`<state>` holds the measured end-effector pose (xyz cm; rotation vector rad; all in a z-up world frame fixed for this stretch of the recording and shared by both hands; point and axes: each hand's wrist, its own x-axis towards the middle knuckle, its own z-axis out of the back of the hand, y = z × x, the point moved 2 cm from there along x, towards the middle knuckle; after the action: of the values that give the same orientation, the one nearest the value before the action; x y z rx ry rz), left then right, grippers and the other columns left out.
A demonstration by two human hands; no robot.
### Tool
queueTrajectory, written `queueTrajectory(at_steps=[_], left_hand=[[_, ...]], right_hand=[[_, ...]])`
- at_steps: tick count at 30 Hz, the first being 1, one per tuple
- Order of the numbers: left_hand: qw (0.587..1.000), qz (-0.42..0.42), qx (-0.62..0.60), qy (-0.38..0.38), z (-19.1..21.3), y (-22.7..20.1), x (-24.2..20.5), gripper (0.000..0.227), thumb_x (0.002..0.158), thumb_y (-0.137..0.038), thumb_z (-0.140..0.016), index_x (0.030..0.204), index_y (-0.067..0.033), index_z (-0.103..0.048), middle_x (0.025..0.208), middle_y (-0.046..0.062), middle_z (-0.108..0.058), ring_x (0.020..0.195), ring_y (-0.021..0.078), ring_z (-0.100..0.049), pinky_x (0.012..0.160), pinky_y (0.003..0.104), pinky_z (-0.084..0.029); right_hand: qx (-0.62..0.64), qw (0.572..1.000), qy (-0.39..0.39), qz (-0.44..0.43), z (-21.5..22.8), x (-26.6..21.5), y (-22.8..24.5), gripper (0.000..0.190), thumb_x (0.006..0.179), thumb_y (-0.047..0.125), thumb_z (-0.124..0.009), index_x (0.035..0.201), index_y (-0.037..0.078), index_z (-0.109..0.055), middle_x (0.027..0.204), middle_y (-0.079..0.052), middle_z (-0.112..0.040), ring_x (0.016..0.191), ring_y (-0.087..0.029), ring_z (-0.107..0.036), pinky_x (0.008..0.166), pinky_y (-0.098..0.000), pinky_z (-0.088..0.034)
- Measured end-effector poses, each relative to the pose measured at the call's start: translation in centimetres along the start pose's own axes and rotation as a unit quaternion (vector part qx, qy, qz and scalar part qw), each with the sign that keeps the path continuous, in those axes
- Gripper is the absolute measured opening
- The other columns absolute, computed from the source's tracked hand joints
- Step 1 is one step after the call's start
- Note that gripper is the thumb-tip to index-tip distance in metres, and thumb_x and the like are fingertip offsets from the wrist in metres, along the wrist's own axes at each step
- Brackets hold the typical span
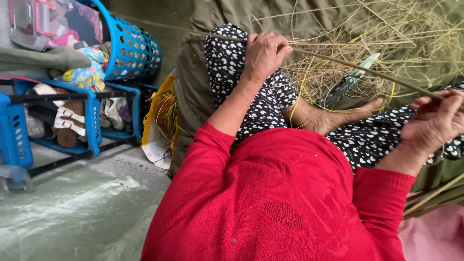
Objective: Shaving bamboo strips with a knife and wrapping them around a circular frame to create or reinforce a hoop.
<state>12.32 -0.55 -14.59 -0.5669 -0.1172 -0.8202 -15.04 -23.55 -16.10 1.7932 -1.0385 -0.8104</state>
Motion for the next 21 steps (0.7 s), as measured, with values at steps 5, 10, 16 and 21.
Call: queueTrajectory(at_steps=[5, 10, 16, 21], left_hand=[[0.997, 0.037, 0.061, -0.03, -1.7, -0.4, 1.2, 0.01, 0.066, -0.024, -0.057, 0.057, -0.0209, -0.054, 0.054, -0.004, -0.053, 0.054, 0.0156, -0.045, 0.063, 0.031, -0.029], [0.988, 0.051, -0.11, 0.092, -2.0, 0.7, 3.4, 0.011, 0.066, -0.03, -0.055, 0.066, -0.0219, -0.063, 0.057, -0.008, -0.057, 0.055, 0.012, -0.051, 0.07, 0.028, -0.033], [0.967, 0.113, -0.204, 0.103, -2.7, 2.1, 5.2, 0.012, 0.07, -0.02, -0.059, 0.079, -0.016, -0.065, 0.06, -0.006, -0.059, 0.048, 0.0067, -0.049, 0.05, 0.02, -0.04], [0.969, 0.107, -0.207, 0.077, -3.6, 3.0, 6.0, 0.007, 0.071, -0.014, -0.059, 0.076, -0.0123, -0.064, 0.056, -0.005, -0.054, 0.046, 0.0076, -0.043, 0.047, 0.02, -0.037]], right_hand=[[-0.012, 1.0, -0.024, -0.002, -0.4, 0.6, -0.4, 0.003, 0.093, 0.013, -0.055, 0.095, 0.011, -0.054, 0.078, -0.001, -0.052, 0.065, -0.015, -0.055, 0.056, -0.0237, -0.049], [0.062, 0.994, -0.062, -0.058, -1.9, 0.6, 0.9, 0.027, 0.085, 0.024, -0.057, 0.105, 0.008, -0.049, 0.073, -0.003, -0.056, 0.06, -0.014, -0.057, 0.05, -0.0221, -0.048], [0.071, 0.991, -0.053, -0.101, -1.3, 0.9, 0.1, 0.024, 0.084, 0.017, -0.055, 0.105, 0.006, -0.05, 0.074, -0.006, -0.057, 0.058, -0.014, -0.057, 0.05, -0.0217, -0.048], [0.038, 0.995, -0.015, -0.091, -2.1, 0.8, 0.6, 0.017, 0.085, 0.014, -0.052, 0.101, 0.007, -0.055, 0.074, -0.004, -0.057, 0.06, -0.01, -0.056, 0.053, -0.0191, -0.049]])
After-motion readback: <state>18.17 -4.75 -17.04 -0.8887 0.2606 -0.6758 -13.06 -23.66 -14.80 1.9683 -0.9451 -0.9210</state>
